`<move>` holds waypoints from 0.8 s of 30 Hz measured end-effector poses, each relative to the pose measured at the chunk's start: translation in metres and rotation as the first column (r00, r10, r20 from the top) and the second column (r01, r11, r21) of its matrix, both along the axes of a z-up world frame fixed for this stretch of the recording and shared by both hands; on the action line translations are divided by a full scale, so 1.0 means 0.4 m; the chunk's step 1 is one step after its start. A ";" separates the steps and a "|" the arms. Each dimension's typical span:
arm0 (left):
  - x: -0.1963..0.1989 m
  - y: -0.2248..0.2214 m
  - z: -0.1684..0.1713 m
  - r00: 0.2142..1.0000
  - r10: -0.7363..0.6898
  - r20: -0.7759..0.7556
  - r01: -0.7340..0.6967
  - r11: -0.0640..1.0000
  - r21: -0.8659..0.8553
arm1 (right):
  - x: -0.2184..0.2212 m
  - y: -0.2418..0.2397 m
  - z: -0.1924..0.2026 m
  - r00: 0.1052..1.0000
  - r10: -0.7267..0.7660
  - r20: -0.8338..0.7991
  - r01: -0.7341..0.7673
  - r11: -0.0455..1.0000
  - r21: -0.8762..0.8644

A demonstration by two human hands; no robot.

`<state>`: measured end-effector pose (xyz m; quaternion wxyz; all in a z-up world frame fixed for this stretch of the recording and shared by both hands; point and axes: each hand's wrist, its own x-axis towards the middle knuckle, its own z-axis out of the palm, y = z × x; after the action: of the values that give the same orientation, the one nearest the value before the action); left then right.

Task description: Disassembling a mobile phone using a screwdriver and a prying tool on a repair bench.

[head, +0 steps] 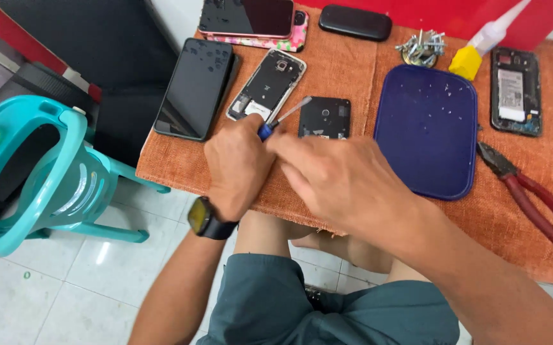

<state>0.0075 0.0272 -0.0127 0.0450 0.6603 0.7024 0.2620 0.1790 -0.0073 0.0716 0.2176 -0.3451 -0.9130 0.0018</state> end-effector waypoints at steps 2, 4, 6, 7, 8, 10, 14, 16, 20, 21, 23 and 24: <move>0.006 0.002 -0.024 0.999 0.039 -0.035 -0.036 0.995 0.092 | 0.007 -0.009 0.025 0.993 0.108 -0.050 -0.114 0.983 -0.146; 0.013 -0.002 -0.035 0.994 0.073 -0.075 -0.058 0.982 0.182 | 0.014 -0.010 0.024 0.973 0.198 -0.122 -0.226 0.932 -0.284; 0.019 -0.005 -0.029 0.995 0.102 -0.005 -0.100 0.976 0.194 | 0.017 0.003 0.002 0.999 -0.008 0.052 0.009 1.000 -0.008; 0.022 -0.009 0.002 0.995 0.100 -0.005 -0.098 0.976 0.196 | 0.020 0.004 0.011 0.999 -0.010 0.052 0.011 1.000 -0.006; 0.024 -0.013 0.033 0.985 0.121 0.127 -0.125 0.992 0.030 | 0.022 0.005 0.019 0.999 -0.008 0.040 0.011 0.997 -0.079; 0.031 -0.028 0.098 0.953 0.167 0.252 -0.135 0.981 -0.140 | 0.017 0.006 0.039 1.000 0.004 0.029 0.001 0.988 -0.153; 0.053 -0.050 0.178 0.769 0.113 0.629 0.028 0.977 -0.211 | 0.001 0.003 0.059 0.996 0.030 0.083 -0.009 0.969 -0.248; 0.059 -0.048 0.174 0.761 0.088 0.642 0.042 0.982 -0.185 | 0.005 0.004 0.043 0.998 0.018 0.063 -0.002 0.972 -0.237; 0.022 -0.024 0.083 0.899 0.048 0.435 0.005 0.993 -0.121 | 0.026 0.000 0.048 0.999 0.034 -0.005 -0.034 0.975 -0.219; 0.004 -0.019 0.044 0.951 -0.031 0.309 0.022 0.999 0.033 | 0.030 -0.006 0.062 0.991 0.109 -0.077 -0.131 0.909 -0.396; -0.005 -0.018 0.032 0.953 -0.053 0.297 0.035 0.997 0.064 | 0.030 0.001 0.037 0.993 0.103 -0.064 -0.118 0.935 -0.334; -0.008 -0.015 0.029 0.955 -0.078 0.287 0.051 0.994 0.100 | 0.032 0.005 0.027 0.995 0.093 -0.048 -0.102 0.959 -0.265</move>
<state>0.0042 0.0211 -0.0012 0.1257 0.6385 0.6536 0.3863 0.1917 -0.0052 0.0823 0.1846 -0.3257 -0.9164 0.1415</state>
